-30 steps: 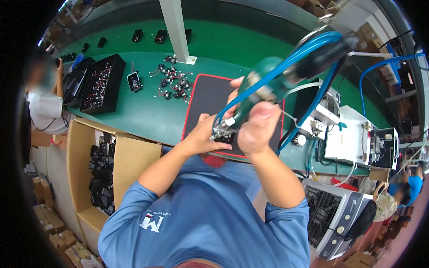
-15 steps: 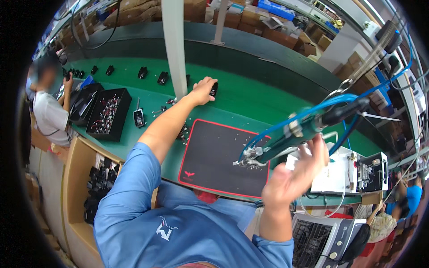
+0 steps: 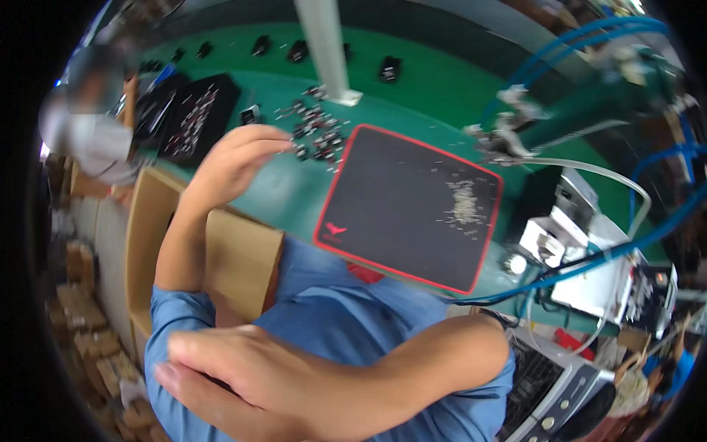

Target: Assembling electronics components using a pneumatic screwdriver on an assembly line.

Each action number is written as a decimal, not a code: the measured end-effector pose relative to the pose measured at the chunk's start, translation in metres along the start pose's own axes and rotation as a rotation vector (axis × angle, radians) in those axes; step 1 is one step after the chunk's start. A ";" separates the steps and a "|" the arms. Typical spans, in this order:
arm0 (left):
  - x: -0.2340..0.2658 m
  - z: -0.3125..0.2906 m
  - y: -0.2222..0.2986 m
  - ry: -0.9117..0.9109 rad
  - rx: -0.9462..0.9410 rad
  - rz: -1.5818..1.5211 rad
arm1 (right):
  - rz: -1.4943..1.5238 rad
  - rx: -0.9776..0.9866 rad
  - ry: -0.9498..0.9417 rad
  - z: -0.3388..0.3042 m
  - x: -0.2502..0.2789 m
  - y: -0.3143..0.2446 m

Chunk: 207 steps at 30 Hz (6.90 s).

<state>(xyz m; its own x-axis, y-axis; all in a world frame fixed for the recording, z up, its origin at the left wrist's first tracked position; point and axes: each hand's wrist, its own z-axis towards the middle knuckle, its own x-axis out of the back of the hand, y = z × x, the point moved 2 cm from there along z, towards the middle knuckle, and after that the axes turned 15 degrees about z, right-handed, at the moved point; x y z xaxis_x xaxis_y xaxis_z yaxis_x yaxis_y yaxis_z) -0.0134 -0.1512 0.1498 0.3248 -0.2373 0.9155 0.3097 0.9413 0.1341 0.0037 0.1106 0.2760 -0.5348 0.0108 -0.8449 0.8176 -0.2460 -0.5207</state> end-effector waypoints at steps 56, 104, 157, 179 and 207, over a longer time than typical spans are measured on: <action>-0.132 -0.357 -0.051 -0.307 1.111 -0.007 | -2.070 0.091 0.316 0.145 0.254 0.089; -0.083 -0.070 0.037 0.602 0.646 0.090 | -1.350 0.552 0.601 0.087 0.281 0.055; -0.150 0.001 0.107 -0.211 0.213 -0.312 | -1.571 0.444 0.941 -0.132 0.255 0.055; -0.145 0.018 0.150 -0.171 0.229 -0.076 | -1.672 0.470 0.991 -0.142 0.240 0.050; -0.178 0.005 0.123 0.053 0.141 -0.339 | -1.889 0.447 0.456 -0.084 0.238 0.031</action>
<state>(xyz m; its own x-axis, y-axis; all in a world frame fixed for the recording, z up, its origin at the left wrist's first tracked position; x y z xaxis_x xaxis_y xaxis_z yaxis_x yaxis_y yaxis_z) -0.0373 0.0082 0.0049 0.2715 -0.5503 0.7896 0.2832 0.8298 0.4809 -0.0805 0.1875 0.0481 -0.3569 0.6833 0.6370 -0.7544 0.1913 -0.6279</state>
